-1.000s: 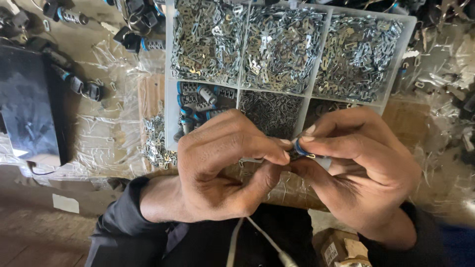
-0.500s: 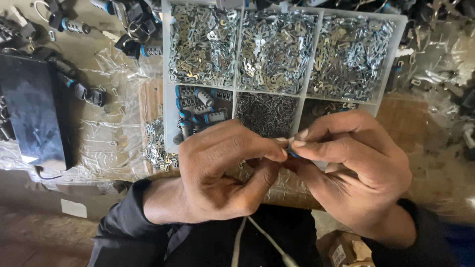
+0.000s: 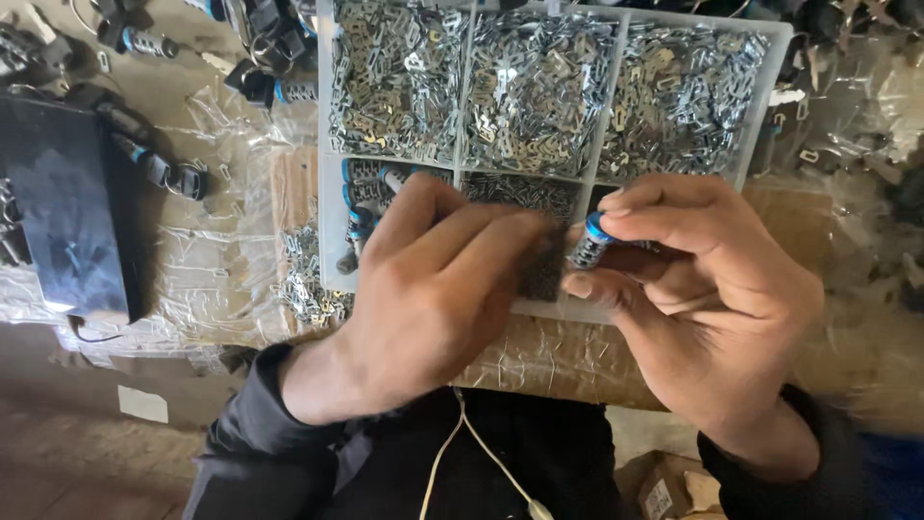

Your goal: The person assembles small lock cylinder components at a workbench. They pick tiny metal pins and springs from a compartment tray, insert them by hand into a blue-topped cylinder body held in both hands, and place finished cylinders with a large pile of completed padlock parts on the table.

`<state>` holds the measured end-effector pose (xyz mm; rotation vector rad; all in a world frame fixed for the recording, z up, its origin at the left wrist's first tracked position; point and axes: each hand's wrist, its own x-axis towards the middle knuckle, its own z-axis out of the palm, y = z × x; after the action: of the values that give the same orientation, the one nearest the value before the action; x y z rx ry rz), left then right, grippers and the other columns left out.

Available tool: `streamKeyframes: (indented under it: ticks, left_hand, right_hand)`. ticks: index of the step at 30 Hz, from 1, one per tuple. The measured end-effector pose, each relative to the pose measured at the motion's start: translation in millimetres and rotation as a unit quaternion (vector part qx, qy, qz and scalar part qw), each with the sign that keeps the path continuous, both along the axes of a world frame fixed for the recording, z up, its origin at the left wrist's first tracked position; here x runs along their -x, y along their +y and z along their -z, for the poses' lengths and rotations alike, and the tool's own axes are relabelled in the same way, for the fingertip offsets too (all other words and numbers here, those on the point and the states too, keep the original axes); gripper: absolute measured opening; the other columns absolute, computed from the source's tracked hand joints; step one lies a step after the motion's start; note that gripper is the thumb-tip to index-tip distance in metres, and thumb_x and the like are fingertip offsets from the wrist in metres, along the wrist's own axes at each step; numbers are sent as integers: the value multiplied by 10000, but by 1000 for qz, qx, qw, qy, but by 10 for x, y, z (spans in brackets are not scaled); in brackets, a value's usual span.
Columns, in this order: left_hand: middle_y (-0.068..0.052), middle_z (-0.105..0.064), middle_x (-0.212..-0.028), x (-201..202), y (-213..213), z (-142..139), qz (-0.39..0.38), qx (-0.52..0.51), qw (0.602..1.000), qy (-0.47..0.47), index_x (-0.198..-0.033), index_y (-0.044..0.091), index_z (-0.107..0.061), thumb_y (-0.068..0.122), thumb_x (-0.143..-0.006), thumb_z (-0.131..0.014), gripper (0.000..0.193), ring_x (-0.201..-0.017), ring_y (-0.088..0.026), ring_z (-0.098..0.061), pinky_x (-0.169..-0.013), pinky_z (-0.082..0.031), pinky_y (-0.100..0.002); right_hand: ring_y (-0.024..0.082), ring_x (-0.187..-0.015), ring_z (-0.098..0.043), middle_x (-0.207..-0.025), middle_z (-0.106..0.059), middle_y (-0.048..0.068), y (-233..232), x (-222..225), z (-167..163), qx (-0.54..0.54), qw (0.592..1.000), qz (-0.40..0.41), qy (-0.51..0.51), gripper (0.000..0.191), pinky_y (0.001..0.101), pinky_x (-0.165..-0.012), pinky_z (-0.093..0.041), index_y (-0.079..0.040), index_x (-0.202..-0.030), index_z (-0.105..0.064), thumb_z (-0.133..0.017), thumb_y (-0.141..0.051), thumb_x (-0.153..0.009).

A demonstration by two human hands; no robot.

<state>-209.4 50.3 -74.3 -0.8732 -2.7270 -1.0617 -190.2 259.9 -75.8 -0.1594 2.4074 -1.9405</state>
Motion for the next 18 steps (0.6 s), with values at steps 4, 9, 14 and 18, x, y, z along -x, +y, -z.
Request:
streamKeyframes:
  ticks: [4, 9, 14, 18]
  left_hand:
    - [-50, -735, -1031, -8, -2, 24, 11, 5, 1000, 5, -1091, 43, -723, -10, -795, -793, 309, -852, -264, -581, -785, -502, -381]
    - [-36, -757, -1021, -38, -59, -28, -37, -157, 983, -83, -1150, 57, -689, 15, -918, -840, 279, -799, -147, -598, -674, -504, -284]
    - [-118, -764, -1057, -99, -20, 66, -21, -336, 924, -182, -1218, -26, -568, 7, -1032, -738, 255, -943, -151, -801, -790, -648, -249]
    - [-147, -757, -992, -167, -34, 146, -20, -369, 902, -223, -1154, -3, -498, 51, -1051, -705, 237, -961, -184, -805, -805, -671, -266]
  right_hand:
    - [145, -993, -732, -1263, -618, 202, 1, -3, 1, -28, 1000, 2, 1, 302, 231, -801, -681, 69, -1130, -625, -772, 70, -866]
    - [247, -1127, -724, -1115, -701, 149, 14, -8, 19, -106, 992, -11, 60, 361, 294, -869, -688, 100, -1109, -648, -860, 53, -820]
    - [212, -1031, -743, -1246, -565, 212, 4, -45, 30, 54, 998, -36, 0, 264, 278, -848, -714, 98, -1103, -563, -719, 81, -892]
    - [225, -1031, -754, -1218, -579, 216, -9, -35, 62, 48, 996, -63, 31, 259, 293, -853, -718, 82, -1057, -537, -737, 79, -893]
